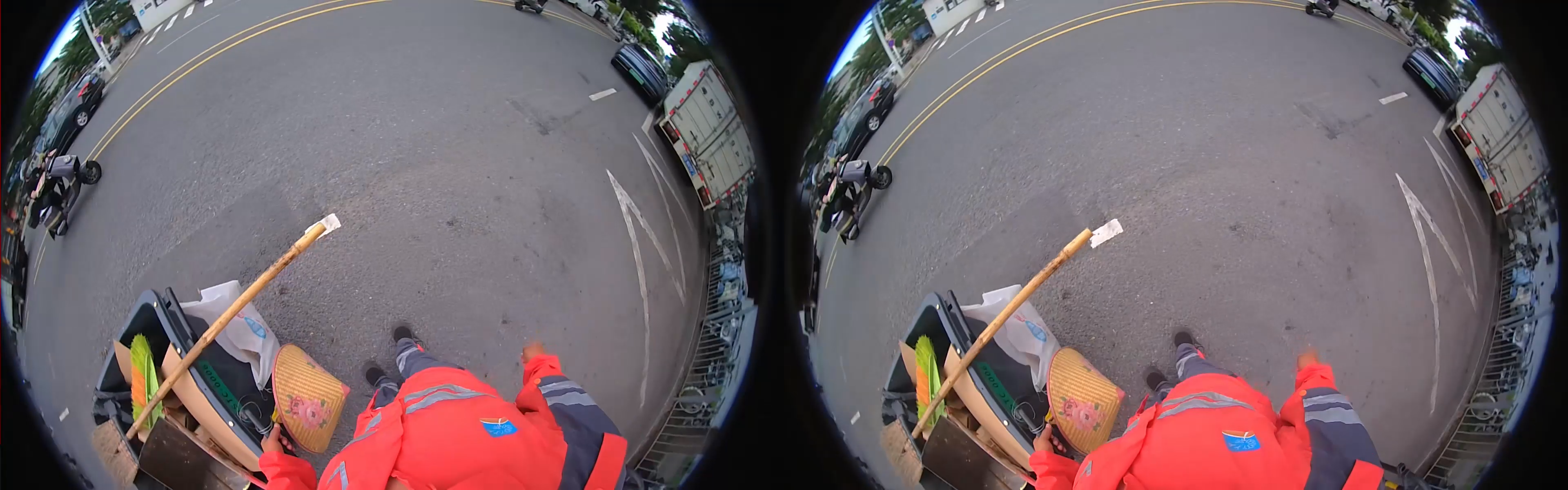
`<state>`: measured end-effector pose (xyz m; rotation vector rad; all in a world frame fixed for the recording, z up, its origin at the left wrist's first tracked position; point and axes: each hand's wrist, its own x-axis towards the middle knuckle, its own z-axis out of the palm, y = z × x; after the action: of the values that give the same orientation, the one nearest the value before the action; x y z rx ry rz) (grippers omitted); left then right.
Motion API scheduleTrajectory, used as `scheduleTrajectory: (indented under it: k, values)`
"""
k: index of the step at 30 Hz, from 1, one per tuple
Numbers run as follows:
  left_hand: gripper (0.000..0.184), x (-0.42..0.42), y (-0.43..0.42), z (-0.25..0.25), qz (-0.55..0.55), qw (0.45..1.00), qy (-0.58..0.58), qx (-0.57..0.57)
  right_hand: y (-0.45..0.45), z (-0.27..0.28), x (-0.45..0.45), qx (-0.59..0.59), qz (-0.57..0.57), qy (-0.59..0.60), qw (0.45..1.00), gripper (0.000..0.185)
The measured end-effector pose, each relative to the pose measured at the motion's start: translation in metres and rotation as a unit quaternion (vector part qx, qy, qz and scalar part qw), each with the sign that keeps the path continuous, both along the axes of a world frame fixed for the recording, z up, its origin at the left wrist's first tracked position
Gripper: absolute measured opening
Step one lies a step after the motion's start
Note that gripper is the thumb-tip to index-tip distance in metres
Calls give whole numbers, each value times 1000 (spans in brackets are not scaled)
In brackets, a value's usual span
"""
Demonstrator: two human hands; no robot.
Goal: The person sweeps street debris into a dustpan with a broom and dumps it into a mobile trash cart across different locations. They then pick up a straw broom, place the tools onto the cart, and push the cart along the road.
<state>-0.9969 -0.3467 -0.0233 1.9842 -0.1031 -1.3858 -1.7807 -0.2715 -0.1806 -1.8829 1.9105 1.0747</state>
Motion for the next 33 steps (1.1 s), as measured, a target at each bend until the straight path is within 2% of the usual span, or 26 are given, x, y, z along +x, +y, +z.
scheduleTrajectory:
  k: [1, 2, 3, 4, 5, 6, 7, 8, 9, 10, 11, 13, 14, 16, 17, 19, 21, 22, 24, 25, 26, 27, 28, 30, 32, 33]
  values:
    - [29, 4, 0, -7, 0, 1000, -15, 7, 49, -42, -17, -24, -64, 2, 998, 26]
    - [30, 8, 3, -13, 7, 999, -33, 15, 77, -45, -9, 11, -146, -49, 988, 26]
    - [31, 9, 0, -14, 13, 998, -48, 32, 97, -51, 7, 30, -301, -100, 948, 25]
    - [32, 9, -1, -17, 23, 996, -64, 49, 115, -67, 26, 20, -489, -129, 862, 25]
    - [32, 22, 3, -36, 31, 996, -64, 55, 130, -85, 45, 29, -563, -136, 814, 25]
    - [33, 35, 8, -55, 40, 995, -64, 61, 139, -106, 63, 67, -527, -141, 835, 24]
    - [32, 31, -1, -56, 40, 994, -75, 72, 131, -95, 83, 114, -332, -195, 916, 26]
    - [32, 19, -15, -54, 39, 992, -85, 82, 119, -77, 105, 109, -115, -228, 961, 27]
    - [31, 6, -25, -45, 39, 990, -98, 95, 111, -82, 118, 103, -129, -242, 956, 27]
    - [31, -6, -28, -30, 43, 987, -110, 106, 112, -87, 132, -19, -288, -331, 898, 29]
    - [30, -15, -29, -17, 49, 985, -121, 116, 116, -87, 145, -128, -431, -400, 799, 30]
    - [29, -23, -12, 9, 48, 981, -132, 135, 86, -19, 117, -20, -366, -367, 855, 29]
    - [29, -28, -6, 14, 18, 984, -123, 129, 102, -30, 95, 1, -379, -409, 830, 26]
    - [32, -23, 9, 4, 30, 984, -114, 131, 93, -24, 42, -11, -569, -442, 694, 21]
    - [32, -35, 11, 7, 13, 983, -137, 123, 85, -1, 23, -32, -724, -411, 553, 19]
    - [30, -58, 11, 18, 33, 982, -141, 118, 136, -83, -58, -79, -444, -447, 773, 17]
    - [29, -72, 12, 22, -1, 986, -129, 105, 97, -20, -78, -120, -734, -405, 532, 16]
    - [30, -78, 8, 20, -7, 984, -142, 109, 92, -6, -84, -110, -724, -411, 542, 16]
    - [30, -112, 2, 40, 12, 984, -140, 106, 83, 12, -108, -187, -714, -413, 534, 16]
    - [30, -130, -1, 54, 16, 984, -143, 103, 74, 26, -116, -194, -707, -455, 506, 18]
    - [29, -142, 2, 72, 18, 984, -150, 95, 83, 49, -105, -200, -701, -493, 475, 19]
    - [29, -152, 3, 80, 23, 988, -125, 88, 83, 73, -99, -197, -694, -509, 469, 19]
    - [29, -146, 7, 73, 10, 984, -153, 94, 84, 96, -87, -200, -690, -524, 458, 20]
    - [21, -155, 7, 85, -9, 981, -165, 105, 101, 129, -66, -179, -679, -539, 464, 22]
    - [19, -152, 11, 84, -16, 977, -186, 103, 185, 2, -106, -144, -659, -566, 474, 23]
    - [18, -151, 23, 101, -1, 984, -160, 77, 187, 34, -81, -132, -661, -548, 495, 23]
